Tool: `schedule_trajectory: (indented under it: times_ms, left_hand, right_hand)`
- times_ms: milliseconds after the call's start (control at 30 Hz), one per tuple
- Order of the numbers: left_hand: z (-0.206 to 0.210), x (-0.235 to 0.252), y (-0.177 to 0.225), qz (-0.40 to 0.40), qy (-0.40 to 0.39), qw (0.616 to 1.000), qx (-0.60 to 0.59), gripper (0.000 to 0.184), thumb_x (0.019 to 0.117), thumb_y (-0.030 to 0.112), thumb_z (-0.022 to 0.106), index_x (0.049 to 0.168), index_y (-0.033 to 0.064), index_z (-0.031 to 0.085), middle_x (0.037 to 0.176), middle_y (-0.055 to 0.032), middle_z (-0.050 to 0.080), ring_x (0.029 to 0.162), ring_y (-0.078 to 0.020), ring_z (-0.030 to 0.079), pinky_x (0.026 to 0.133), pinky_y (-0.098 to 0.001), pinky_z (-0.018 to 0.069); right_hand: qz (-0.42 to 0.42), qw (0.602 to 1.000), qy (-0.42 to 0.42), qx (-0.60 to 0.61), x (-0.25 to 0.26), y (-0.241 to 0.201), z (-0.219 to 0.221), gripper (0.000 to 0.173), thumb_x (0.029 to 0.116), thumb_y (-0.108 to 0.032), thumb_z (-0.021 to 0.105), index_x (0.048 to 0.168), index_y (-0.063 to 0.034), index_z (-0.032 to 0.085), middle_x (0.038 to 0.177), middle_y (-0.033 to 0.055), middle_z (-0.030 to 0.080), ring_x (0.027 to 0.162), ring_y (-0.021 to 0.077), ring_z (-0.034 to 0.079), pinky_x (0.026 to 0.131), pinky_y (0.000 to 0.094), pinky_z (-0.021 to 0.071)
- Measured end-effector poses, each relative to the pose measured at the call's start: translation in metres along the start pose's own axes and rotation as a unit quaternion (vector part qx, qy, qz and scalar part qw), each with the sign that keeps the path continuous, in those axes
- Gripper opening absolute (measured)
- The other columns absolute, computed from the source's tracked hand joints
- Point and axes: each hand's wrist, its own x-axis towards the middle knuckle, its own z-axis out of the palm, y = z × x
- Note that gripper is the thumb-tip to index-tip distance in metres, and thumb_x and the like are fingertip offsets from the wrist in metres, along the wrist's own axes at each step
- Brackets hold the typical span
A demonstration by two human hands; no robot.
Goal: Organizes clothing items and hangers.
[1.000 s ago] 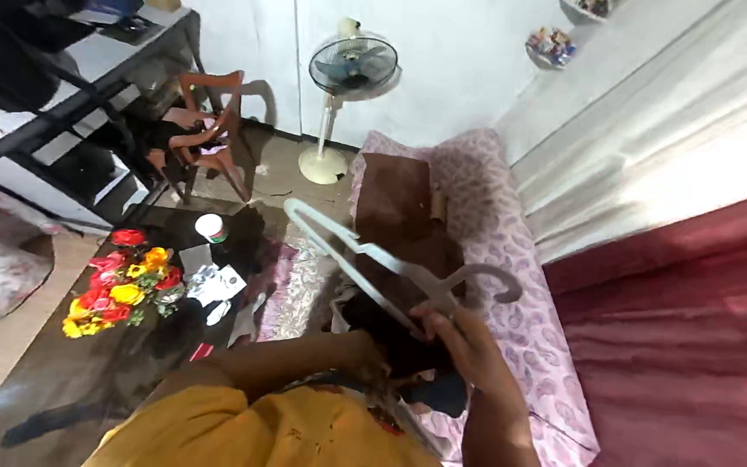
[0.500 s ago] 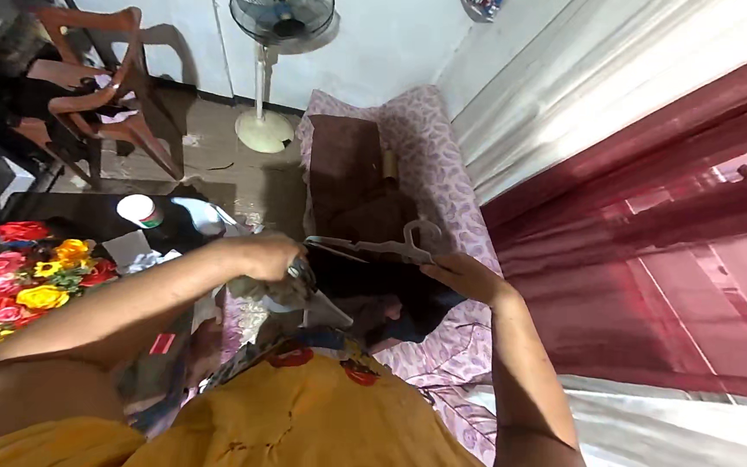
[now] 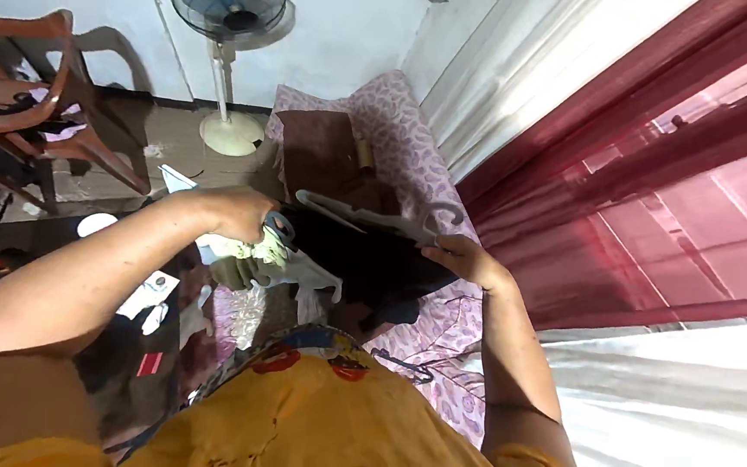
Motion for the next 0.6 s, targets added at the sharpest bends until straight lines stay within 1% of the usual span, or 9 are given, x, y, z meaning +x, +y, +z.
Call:
schedule_trajectory:
  times_ms: [100, 167, 233, 267, 333, 367, 433, 533, 600]
  left_hand:
    - [-0.007, 0.002, 0.008, 0.014, 0.012, 1.000, 0.002, 0.042, 0.0863, 0.017, 0.077, 0.127, 0.0204, 0.069, 0.114, -0.0097, 0.071, 0.105, -0.0318, 0.067, 0.090, -0.0586, 0.0528]
    - [-0.009, 0.005, 0.013, 0.033, 0.011, 0.999, 0.011, 0.041, 0.0862, 0.018, 0.078, 0.126, 0.0210, 0.070, 0.117, -0.0084, 0.071, 0.105, -0.0312, 0.067, 0.090, -0.0578, 0.0531]
    - [-0.010, 0.009, 0.014, 0.053, 0.004, 0.998, 0.018, 0.036, 0.0863, 0.018, 0.077, 0.122, 0.0223, 0.072, 0.129, -0.0050, 0.068, 0.109, -0.0292, 0.067, 0.093, -0.0563, 0.0531]
    - [-0.011, 0.011, 0.014, 0.058, -0.002, 0.998, 0.020, 0.034, 0.0867, 0.019, 0.077, 0.120, 0.0232, 0.072, 0.131, -0.0038, 0.067, 0.110, -0.0278, 0.067, 0.093, -0.0552, 0.0532]
    - [-0.013, 0.015, 0.013, 0.071, -0.004, 0.997, 0.024, 0.029, 0.0860, 0.019, 0.078, 0.114, 0.0238, 0.072, 0.121, -0.0028, 0.068, 0.105, -0.0253, 0.066, 0.089, -0.0533, 0.0542]
    - [-0.015, 0.017, 0.013, 0.074, -0.007, 0.997, 0.029, 0.030, 0.0861, 0.019, 0.078, 0.115, 0.0252, 0.073, 0.123, -0.0015, 0.068, 0.106, -0.0244, 0.066, 0.091, -0.0529, 0.0540]
    - [-0.017, 0.021, 0.015, 0.077, -0.003, 0.996, 0.040, 0.032, 0.0856, 0.020, 0.078, 0.117, 0.0269, 0.073, 0.125, -0.0004, 0.068, 0.109, -0.0246, 0.067, 0.092, -0.0542, 0.0542]
    - [-0.021, 0.021, 0.024, 0.109, 0.008, 0.991, 0.076, 0.025, 0.0873, 0.019, 0.075, 0.112, 0.0225, 0.073, 0.115, -0.0022, 0.070, 0.105, -0.0260, 0.067, 0.090, -0.0555, 0.0540]
    - [-0.016, 0.020, 0.031, 0.152, 0.043, 0.984, 0.087, 0.017, 0.0852, 0.016, 0.075, 0.101, 0.0222, 0.075, 0.102, -0.0009, 0.071, 0.096, -0.0240, 0.068, 0.083, -0.0534, 0.0552]
  right_hand:
    - [-0.036, 0.995, 0.096, 0.014, -0.001, 0.011, 0.011, 0.024, 0.1043, -0.019, 0.056, 0.106, -0.0040, 0.074, 0.085, 0.0001, 0.069, 0.077, 0.0005, 0.062, 0.075, 0.0232, 0.0538]
    - [-0.048, 0.991, 0.119, 0.034, -0.003, 0.016, 0.016, 0.024, 0.1049, -0.018, 0.054, 0.109, -0.0059, 0.075, 0.092, -0.0013, 0.072, 0.082, -0.0010, 0.064, 0.079, 0.0221, 0.0549]
    - [-0.050, 0.992, 0.107, 0.047, -0.007, 0.018, 0.015, 0.026, 0.1057, -0.020, 0.053, 0.112, -0.0063, 0.075, 0.097, -0.0019, 0.074, 0.087, -0.0022, 0.065, 0.084, 0.0213, 0.0549]
    - [-0.046, 0.994, 0.093, 0.041, -0.008, 0.018, 0.014, 0.027, 0.1056, -0.022, 0.054, 0.111, -0.0053, 0.075, 0.094, -0.0015, 0.072, 0.084, -0.0022, 0.063, 0.081, 0.0204, 0.0533]
    - [-0.022, 0.998, 0.059, 0.011, -0.012, 0.017, 0.013, 0.032, 0.1057, -0.031, 0.055, 0.108, -0.0047, 0.074, 0.085, 0.0005, 0.067, 0.075, 0.0010, 0.058, 0.074, 0.0229, 0.0500]
    - [-0.008, 0.999, 0.044, -0.010, -0.013, 0.017, 0.012, 0.036, 0.1058, -0.035, 0.054, 0.107, -0.0051, 0.073, 0.082, 0.0017, 0.065, 0.073, 0.0041, 0.056, 0.071, 0.0261, 0.0492]
    - [0.034, 0.997, 0.006, -0.069, -0.015, 0.012, 0.009, 0.044, 0.1058, -0.044, 0.051, 0.106, -0.0060, 0.072, 0.086, 0.0080, 0.067, 0.079, 0.0156, 0.062, 0.077, 0.0399, 0.0522]
    - [0.130, 0.977, -0.032, -0.167, -0.009, -0.005, 0.009, 0.048, 0.1080, -0.046, 0.044, 0.116, -0.0075, 0.070, 0.101, 0.0155, 0.071, 0.098, 0.0299, 0.068, 0.090, 0.0550, 0.0522]
    - [0.209, 0.950, -0.023, -0.231, 0.002, -0.020, 0.014, 0.045, 0.1098, -0.042, 0.041, 0.122, -0.0077, 0.068, 0.110, 0.0187, 0.072, 0.108, 0.0367, 0.068, 0.095, 0.0602, 0.0512]
